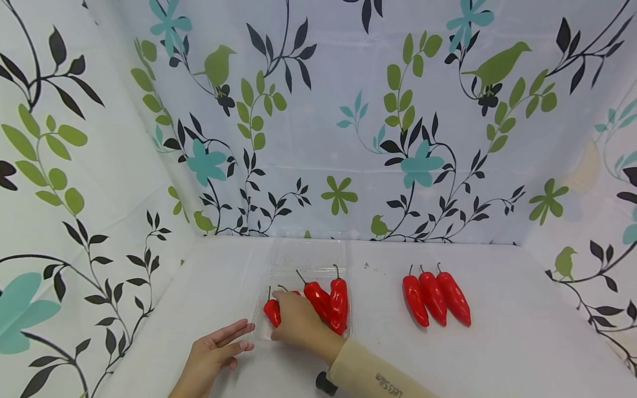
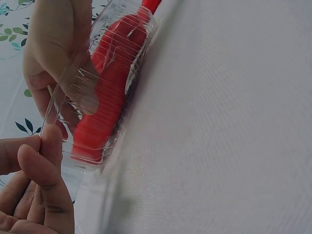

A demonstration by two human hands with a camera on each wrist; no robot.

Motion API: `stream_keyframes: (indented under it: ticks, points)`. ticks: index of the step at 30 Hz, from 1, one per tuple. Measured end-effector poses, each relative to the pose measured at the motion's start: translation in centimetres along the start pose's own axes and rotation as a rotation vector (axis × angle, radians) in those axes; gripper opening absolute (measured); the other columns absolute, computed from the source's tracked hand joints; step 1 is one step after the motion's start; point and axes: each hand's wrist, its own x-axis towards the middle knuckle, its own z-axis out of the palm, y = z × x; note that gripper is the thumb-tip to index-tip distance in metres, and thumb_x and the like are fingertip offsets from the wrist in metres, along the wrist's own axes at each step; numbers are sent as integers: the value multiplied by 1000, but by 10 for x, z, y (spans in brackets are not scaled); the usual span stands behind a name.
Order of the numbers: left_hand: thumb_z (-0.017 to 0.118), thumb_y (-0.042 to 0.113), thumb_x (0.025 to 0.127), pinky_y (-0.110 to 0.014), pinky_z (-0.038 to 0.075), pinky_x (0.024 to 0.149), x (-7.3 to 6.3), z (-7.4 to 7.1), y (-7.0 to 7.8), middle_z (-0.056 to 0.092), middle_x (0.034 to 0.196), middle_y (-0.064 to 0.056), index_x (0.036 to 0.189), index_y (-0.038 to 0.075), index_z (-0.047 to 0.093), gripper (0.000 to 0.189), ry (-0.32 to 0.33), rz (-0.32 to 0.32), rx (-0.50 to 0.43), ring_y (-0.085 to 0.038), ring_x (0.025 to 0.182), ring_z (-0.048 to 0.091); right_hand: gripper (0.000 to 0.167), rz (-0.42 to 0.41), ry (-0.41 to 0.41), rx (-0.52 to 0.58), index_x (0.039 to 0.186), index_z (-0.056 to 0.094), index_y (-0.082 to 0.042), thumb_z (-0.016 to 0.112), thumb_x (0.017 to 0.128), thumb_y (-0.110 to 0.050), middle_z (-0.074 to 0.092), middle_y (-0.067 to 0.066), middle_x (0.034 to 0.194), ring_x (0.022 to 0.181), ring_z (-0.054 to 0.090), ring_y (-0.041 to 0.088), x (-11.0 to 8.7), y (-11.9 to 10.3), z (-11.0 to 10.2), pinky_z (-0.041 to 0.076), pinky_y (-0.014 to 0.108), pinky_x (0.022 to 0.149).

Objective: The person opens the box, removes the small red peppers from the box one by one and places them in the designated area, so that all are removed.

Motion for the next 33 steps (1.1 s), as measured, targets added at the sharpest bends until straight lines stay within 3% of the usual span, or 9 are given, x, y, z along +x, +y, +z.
stream_keyframes:
  ticks: [4,9,17,26,33]
  points:
    - [71,1,91,-24,46,55,-1,0,0,66,130,-16,140,-5,56,51,3,0,-2,-21,90,73,83,-27,43,-97,140,60,-10,95,66,-19,69,4,122,105,65,22,0,-1,5,58,43,81]
    - [72,0,91,-24,47,55,-2,0,0,66,130,-16,140,-6,56,52,5,8,2,-21,90,73,76,-61,70,-132,137,62,-8,93,67,-16,71,4,117,98,66,19,0,1,8,58,41,84]
    - [72,0,90,-24,47,54,-1,1,0,66,130,-17,139,-7,56,52,6,13,6,-21,90,73,78,8,51,40,138,62,-9,93,66,-15,71,4,117,103,66,21,0,5,3,59,37,75]
    - [72,0,91,-24,47,54,-2,1,0,66,130,-17,140,-6,56,52,6,8,5,-21,90,73,75,32,39,251,139,61,-7,90,70,-9,69,7,124,111,65,25,-1,9,-4,57,44,86]
    - [71,-1,91,-24,47,55,-2,1,2,66,130,-17,140,-6,56,51,12,-10,5,-21,89,73,71,30,28,320,138,61,-4,88,72,-7,69,9,122,110,65,27,-2,13,-8,55,47,89]
